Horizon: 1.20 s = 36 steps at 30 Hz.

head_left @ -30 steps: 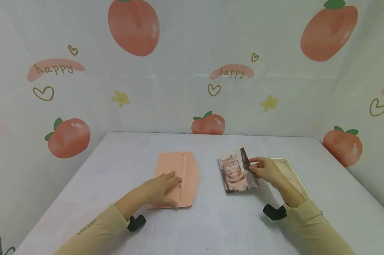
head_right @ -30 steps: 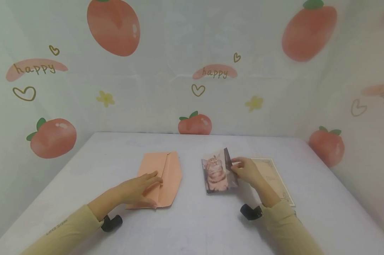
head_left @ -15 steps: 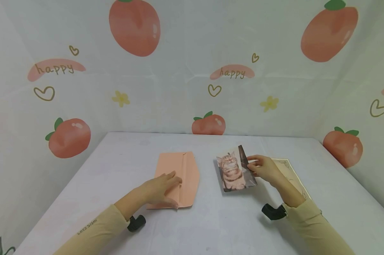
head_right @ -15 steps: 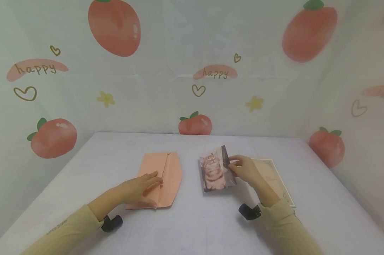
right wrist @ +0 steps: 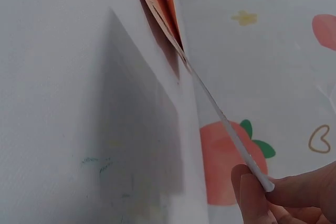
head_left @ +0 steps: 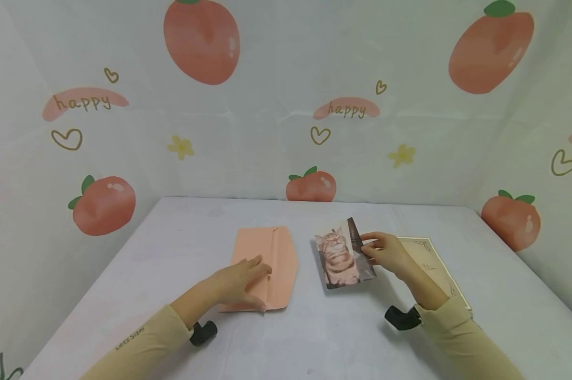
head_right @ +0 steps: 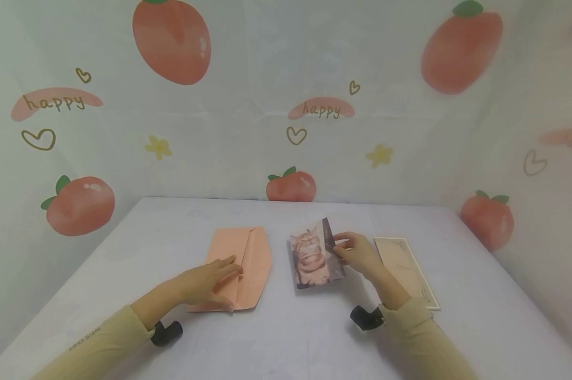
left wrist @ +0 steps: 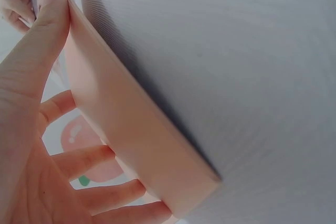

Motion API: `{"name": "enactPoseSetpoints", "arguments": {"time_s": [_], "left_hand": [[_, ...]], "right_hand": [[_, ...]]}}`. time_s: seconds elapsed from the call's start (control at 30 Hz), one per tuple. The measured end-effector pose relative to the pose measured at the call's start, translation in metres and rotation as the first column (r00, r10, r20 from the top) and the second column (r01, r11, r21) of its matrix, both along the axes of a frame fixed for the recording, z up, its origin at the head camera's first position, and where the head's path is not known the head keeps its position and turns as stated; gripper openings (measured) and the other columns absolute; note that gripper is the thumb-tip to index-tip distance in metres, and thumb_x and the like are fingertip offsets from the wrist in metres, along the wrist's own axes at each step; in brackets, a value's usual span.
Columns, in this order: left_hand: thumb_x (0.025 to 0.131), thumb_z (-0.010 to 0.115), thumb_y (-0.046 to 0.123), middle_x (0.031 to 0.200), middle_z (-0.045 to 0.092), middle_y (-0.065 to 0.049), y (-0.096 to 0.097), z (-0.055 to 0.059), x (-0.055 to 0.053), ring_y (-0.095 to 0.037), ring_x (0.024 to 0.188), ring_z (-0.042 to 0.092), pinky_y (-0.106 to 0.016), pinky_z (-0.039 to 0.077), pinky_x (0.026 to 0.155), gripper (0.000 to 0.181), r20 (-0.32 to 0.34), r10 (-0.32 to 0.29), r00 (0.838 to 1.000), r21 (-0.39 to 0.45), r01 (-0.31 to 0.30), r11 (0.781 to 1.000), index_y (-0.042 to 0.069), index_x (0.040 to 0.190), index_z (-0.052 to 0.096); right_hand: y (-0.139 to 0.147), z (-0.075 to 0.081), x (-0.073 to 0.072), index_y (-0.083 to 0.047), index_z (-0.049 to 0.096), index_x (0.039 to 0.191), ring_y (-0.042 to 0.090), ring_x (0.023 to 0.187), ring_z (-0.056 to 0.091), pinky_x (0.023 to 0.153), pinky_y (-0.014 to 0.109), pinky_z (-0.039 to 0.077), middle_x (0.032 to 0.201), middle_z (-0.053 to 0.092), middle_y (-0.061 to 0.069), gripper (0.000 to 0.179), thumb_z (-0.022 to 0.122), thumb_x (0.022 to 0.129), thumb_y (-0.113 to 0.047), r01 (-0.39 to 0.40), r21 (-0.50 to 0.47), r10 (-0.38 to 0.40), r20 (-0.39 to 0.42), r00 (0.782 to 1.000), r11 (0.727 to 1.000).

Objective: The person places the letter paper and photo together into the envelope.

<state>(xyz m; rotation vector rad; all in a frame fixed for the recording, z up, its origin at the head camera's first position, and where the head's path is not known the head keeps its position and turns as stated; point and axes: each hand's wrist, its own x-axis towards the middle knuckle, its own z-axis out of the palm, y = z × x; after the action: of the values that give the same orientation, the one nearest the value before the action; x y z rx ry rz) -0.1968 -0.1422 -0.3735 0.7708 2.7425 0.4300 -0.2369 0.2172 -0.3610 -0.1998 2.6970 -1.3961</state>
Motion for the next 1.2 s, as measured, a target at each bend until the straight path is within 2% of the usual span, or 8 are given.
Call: {"name": "enactPoseSetpoints", "arguments": {"time_s": [0.37, 1.2], "left_hand": [[0.071, 0.070, 0.057, 0.151, 0.028, -0.022, 0.000, -0.001, 0.000, -0.055, 0.131, 0.031, -0.064, 0.040, 0.094, 0.070, -0.009, -0.015, 1.000, 0.003, 0.015, 1.000, 0.023, 0.127, 0.045], [0.072, 0.071, 0.056, 0.151, 0.029, -0.022, 0.002, -0.001, -0.001, -0.054, 0.131, 0.031, -0.062, 0.042, 0.093, 0.069, -0.020, -0.018, 1.000, -0.018, 0.018, 1.000, 0.023, 0.127, 0.045]], "right_hand": [[-0.011, 0.002, 0.002, 0.010, 0.047, 0.126, 0.017, 0.085, 0.064, 0.073, 0.035, 0.058, 0.104, 0.064, 0.028, 0.038, 0.055, 0.092, -0.004, -0.015, -0.007, 0.015, 0.003, 1.000, 1.000], [-0.033, -0.001, -0.003, 0.009, 0.050, 0.124, 0.015, 0.082, 0.065, 0.072, 0.035, 0.058, 0.101, 0.065, 0.026, 0.036, 0.056, 0.091, -0.003, -0.047, -0.047, 0.048, 0.014, 0.999, 0.998]]}}
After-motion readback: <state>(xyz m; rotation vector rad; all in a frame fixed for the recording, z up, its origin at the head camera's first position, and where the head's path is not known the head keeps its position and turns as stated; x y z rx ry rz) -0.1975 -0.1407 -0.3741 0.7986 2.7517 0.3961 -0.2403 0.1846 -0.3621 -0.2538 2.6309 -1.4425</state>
